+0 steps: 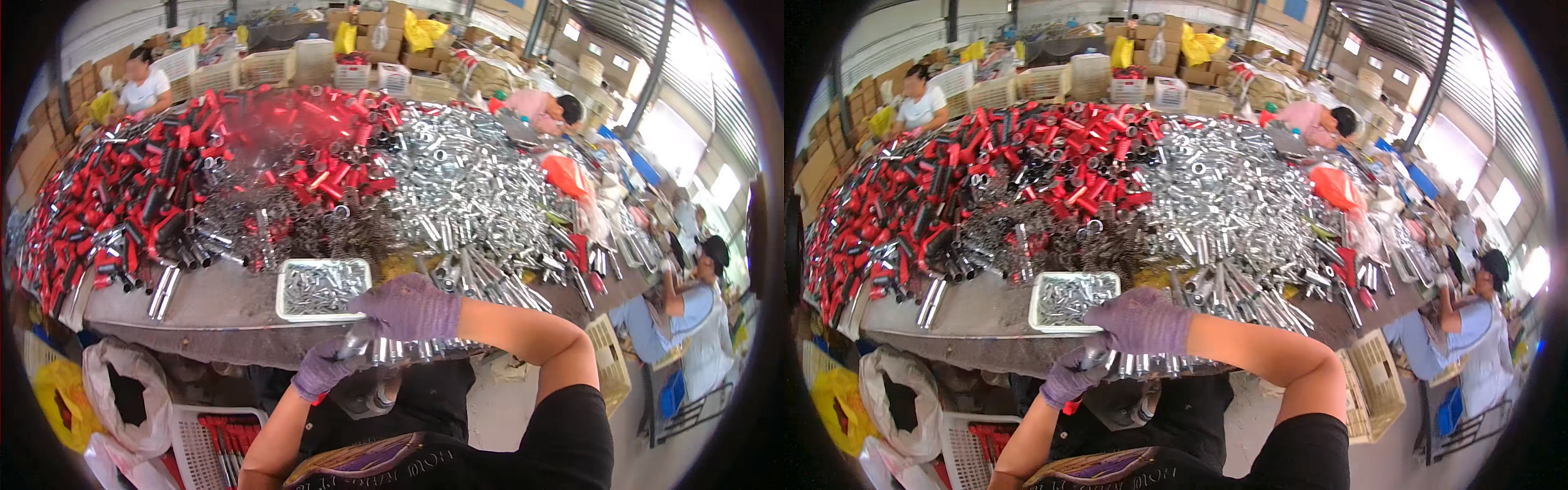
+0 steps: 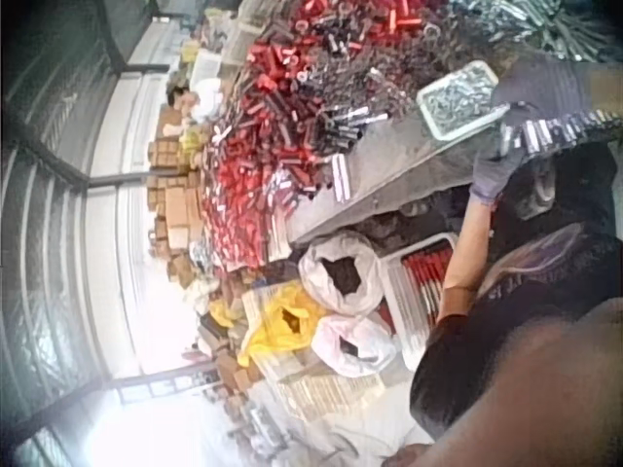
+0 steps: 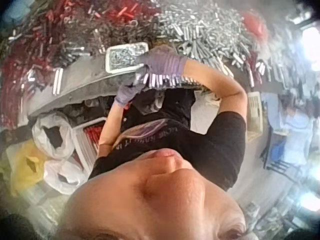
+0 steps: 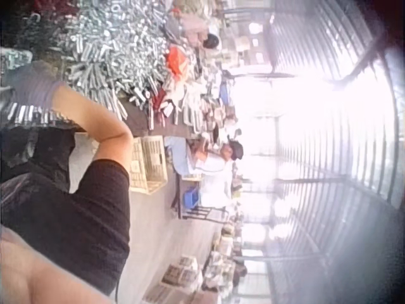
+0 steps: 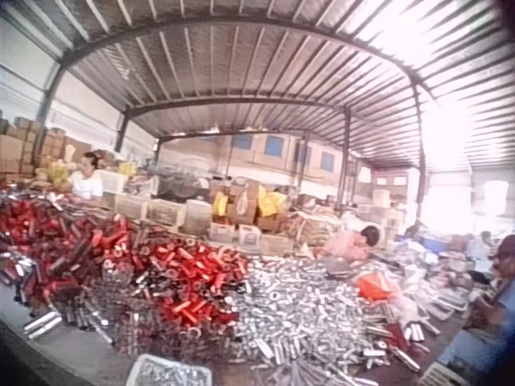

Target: The person assembles tools by inserting metal cylinders and pins together, attaching handles to the metal assemblies by hand, and placing the finished tools into a plastic basket.

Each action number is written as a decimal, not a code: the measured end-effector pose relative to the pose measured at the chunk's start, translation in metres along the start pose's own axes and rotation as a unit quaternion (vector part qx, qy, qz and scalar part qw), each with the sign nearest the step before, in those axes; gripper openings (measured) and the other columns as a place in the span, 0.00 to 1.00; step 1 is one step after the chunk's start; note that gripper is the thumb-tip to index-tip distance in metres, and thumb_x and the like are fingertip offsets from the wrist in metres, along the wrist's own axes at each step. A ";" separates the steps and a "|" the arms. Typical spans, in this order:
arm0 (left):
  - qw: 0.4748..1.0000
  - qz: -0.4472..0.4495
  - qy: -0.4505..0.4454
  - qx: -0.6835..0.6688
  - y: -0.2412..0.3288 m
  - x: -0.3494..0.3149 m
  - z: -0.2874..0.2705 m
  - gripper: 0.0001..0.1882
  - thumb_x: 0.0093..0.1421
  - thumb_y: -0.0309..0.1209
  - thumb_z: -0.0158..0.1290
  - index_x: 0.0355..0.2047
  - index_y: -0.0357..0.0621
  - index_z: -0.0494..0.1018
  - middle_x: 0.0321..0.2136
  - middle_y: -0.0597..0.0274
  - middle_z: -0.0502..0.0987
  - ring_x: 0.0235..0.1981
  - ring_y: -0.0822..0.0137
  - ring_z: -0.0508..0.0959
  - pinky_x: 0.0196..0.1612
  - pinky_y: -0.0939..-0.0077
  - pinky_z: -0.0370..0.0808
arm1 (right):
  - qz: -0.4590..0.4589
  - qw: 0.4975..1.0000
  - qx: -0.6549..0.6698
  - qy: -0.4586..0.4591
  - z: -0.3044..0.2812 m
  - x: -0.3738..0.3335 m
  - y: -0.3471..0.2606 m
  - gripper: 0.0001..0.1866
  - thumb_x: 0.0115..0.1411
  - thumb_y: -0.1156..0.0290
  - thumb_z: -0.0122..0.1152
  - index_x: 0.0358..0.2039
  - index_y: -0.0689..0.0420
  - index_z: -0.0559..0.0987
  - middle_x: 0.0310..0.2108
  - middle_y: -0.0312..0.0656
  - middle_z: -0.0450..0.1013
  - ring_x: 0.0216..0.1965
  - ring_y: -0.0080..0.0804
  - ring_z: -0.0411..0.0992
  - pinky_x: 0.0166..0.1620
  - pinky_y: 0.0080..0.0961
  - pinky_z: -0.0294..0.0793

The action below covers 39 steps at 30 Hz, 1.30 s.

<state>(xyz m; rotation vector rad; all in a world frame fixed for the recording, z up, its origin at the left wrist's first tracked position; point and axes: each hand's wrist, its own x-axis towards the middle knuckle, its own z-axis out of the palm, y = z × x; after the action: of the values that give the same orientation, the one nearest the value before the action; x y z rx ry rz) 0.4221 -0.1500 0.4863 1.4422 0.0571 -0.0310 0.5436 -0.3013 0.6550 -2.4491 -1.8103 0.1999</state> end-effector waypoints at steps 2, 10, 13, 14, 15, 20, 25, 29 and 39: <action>1.000 0.013 0.001 0.021 -0.008 0.001 -0.002 0.14 0.53 0.35 0.62 0.38 0.41 0.76 0.27 0.70 0.76 0.29 0.77 0.73 0.34 0.80 0.71 | -0.100 0.993 0.061 0.021 0.022 0.005 0.012 0.09 0.56 0.63 0.55 0.36 0.49 0.74 0.27 0.39 0.74 0.31 0.44 0.75 0.35 0.39 0.74; 0.997 0.070 -0.037 0.023 -0.017 0.002 -0.006 0.17 0.53 0.31 0.61 0.43 0.45 0.76 0.37 0.65 0.78 0.40 0.75 0.75 0.45 0.78 0.71 | -0.017 0.986 -0.061 -0.152 0.001 0.019 -0.018 0.14 0.52 0.65 0.57 0.39 0.55 0.71 0.31 0.43 0.74 0.35 0.43 0.76 0.38 0.38 0.75; 0.998 0.046 -0.043 -0.020 -0.023 0.003 -0.007 0.18 0.52 0.31 0.62 0.44 0.45 0.75 0.37 0.65 0.78 0.40 0.75 0.75 0.44 0.78 0.71 | -0.017 0.987 -0.040 -0.154 0.015 0.013 -0.010 0.15 0.53 0.63 0.57 0.41 0.53 0.71 0.30 0.43 0.74 0.35 0.43 0.76 0.38 0.36 0.75; 0.998 0.047 -0.044 -0.021 -0.020 0.002 -0.006 0.18 0.52 0.31 0.62 0.44 0.45 0.75 0.37 0.65 0.78 0.40 0.75 0.75 0.44 0.78 0.71 | -0.082 0.994 -0.018 -0.076 0.021 0.010 -0.004 0.16 0.54 0.62 0.56 0.41 0.53 0.71 0.30 0.43 0.74 0.35 0.42 0.76 0.38 0.36 0.75; 0.998 0.046 -0.035 -0.025 -0.015 0.000 -0.005 0.17 0.52 0.31 0.62 0.43 0.44 0.76 0.36 0.65 0.78 0.39 0.75 0.75 0.43 0.78 0.71 | -0.082 0.994 -0.019 -0.077 0.024 0.009 0.003 0.16 0.54 0.62 0.56 0.41 0.53 0.71 0.30 0.43 0.74 0.35 0.42 0.76 0.38 0.36 0.75; 0.999 0.033 -0.039 -0.012 -0.021 0.003 -0.010 0.16 0.51 0.32 0.63 0.40 0.43 0.76 0.34 0.66 0.78 0.35 0.75 0.74 0.40 0.77 0.72 | -0.181 0.977 0.055 -0.099 0.013 0.012 0.003 0.17 0.60 0.57 0.51 0.48 0.49 0.70 0.45 0.41 0.70 0.42 0.39 0.74 0.42 0.33 0.74; 0.995 0.083 -0.009 0.052 -0.031 0.004 -0.010 0.16 0.50 0.35 0.64 0.37 0.43 0.76 0.30 0.65 0.77 0.31 0.75 0.73 0.37 0.76 0.72 | -0.042 0.989 0.035 -0.141 0.011 0.013 0.001 0.18 0.58 0.65 0.57 0.50 0.47 0.70 0.48 0.39 0.69 0.43 0.38 0.74 0.41 0.31 0.76; 0.994 0.100 -0.014 0.033 -0.030 0.007 -0.005 0.15 0.51 0.35 0.64 0.37 0.44 0.76 0.29 0.64 0.78 0.30 0.74 0.74 0.37 0.76 0.72 | -0.152 0.981 0.065 -0.098 0.019 0.006 0.004 0.16 0.59 0.60 0.54 0.48 0.47 0.71 0.48 0.40 0.69 0.43 0.37 0.73 0.42 0.35 0.75; 0.980 0.133 0.006 0.146 -0.012 0.001 -0.004 0.17 0.50 0.37 0.64 0.38 0.45 0.76 0.30 0.63 0.78 0.31 0.72 0.76 0.36 0.75 0.73 | -0.108 0.993 0.030 -0.031 0.020 0.000 -0.002 0.17 0.60 0.52 0.50 0.42 0.50 0.71 0.35 0.43 0.75 0.37 0.40 0.76 0.37 0.36 0.75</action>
<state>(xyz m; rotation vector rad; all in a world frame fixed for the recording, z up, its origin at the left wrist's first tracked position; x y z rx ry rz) 0.4223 -0.1473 0.4738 1.7337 -0.1356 0.1966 0.5380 -0.3011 0.6359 -2.2093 -2.0466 0.3105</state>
